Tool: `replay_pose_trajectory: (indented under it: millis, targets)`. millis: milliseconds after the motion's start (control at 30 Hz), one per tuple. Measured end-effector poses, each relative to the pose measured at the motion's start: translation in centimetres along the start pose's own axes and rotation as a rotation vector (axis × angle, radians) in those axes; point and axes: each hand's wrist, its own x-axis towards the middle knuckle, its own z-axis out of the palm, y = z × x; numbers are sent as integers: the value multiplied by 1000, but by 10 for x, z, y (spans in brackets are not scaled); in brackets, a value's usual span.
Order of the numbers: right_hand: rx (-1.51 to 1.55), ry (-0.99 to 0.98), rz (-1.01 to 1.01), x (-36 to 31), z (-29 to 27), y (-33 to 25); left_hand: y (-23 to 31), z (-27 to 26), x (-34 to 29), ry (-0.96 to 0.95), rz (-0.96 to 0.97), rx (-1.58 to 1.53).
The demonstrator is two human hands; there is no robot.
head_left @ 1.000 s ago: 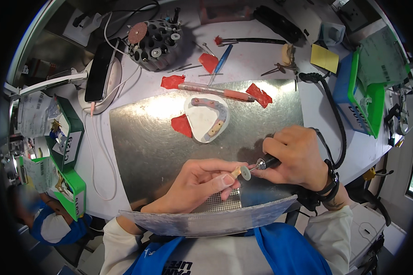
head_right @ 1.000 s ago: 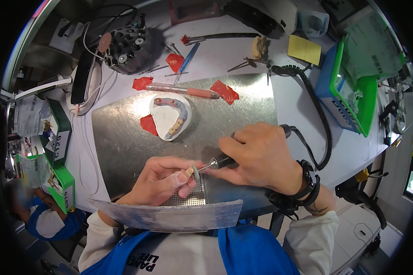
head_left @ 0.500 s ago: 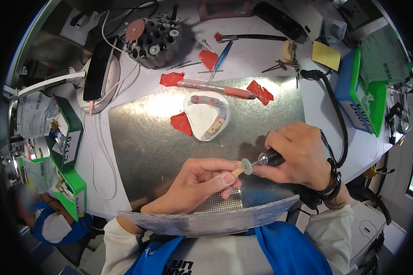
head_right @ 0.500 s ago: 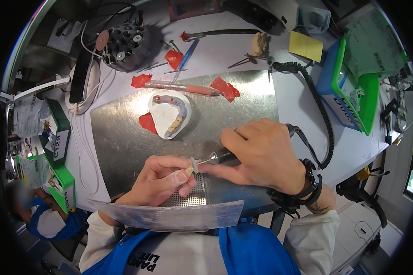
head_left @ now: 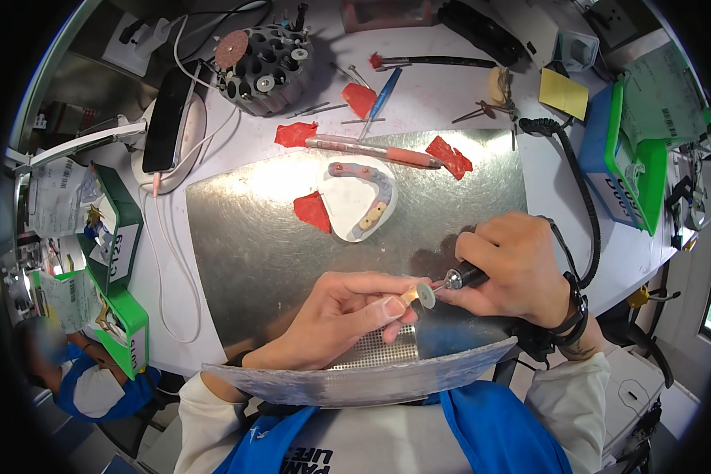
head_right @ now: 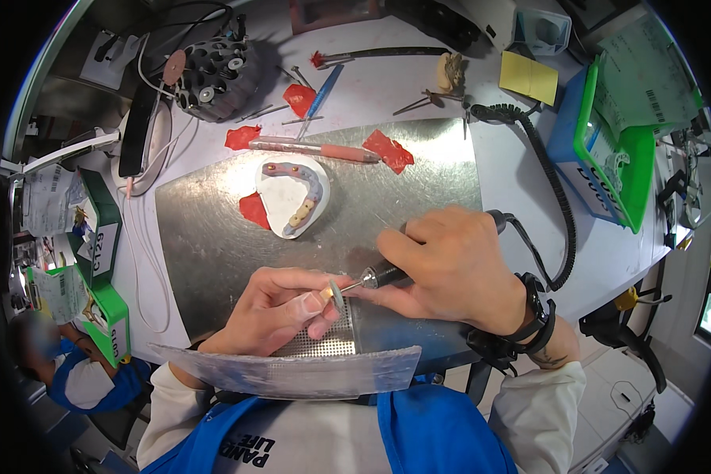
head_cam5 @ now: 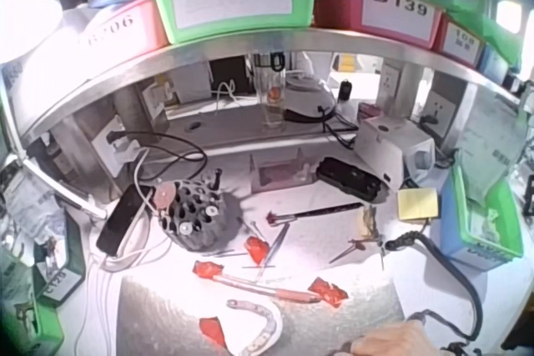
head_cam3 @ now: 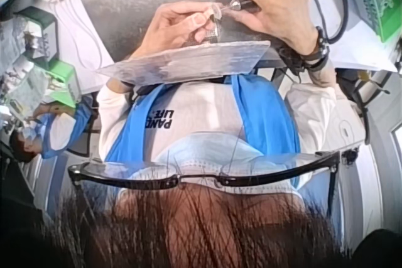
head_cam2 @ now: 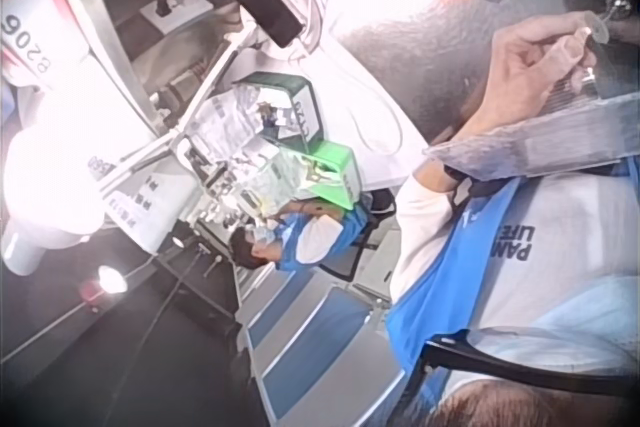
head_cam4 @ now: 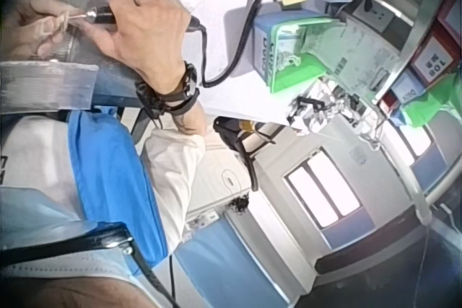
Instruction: Grinding and polishing a dental mold or prosthetic bridge using a hand-held rotary tool.
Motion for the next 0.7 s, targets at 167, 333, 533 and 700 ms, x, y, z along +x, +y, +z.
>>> replay_pose_trajectory:
  millis: [167,333,533,700]
  targets:
    - [0,-6,-26,0,0,1,2,1,1,-2,6,31]
    - [-3,2,-38,0,2,0,2,2,1,-17,17,41]
    - [-4,28,-28,0,2,0,1,6,3,45,52,108]
    - [0,45,-41,1,1,2,-1,-1,1,4,21,104]
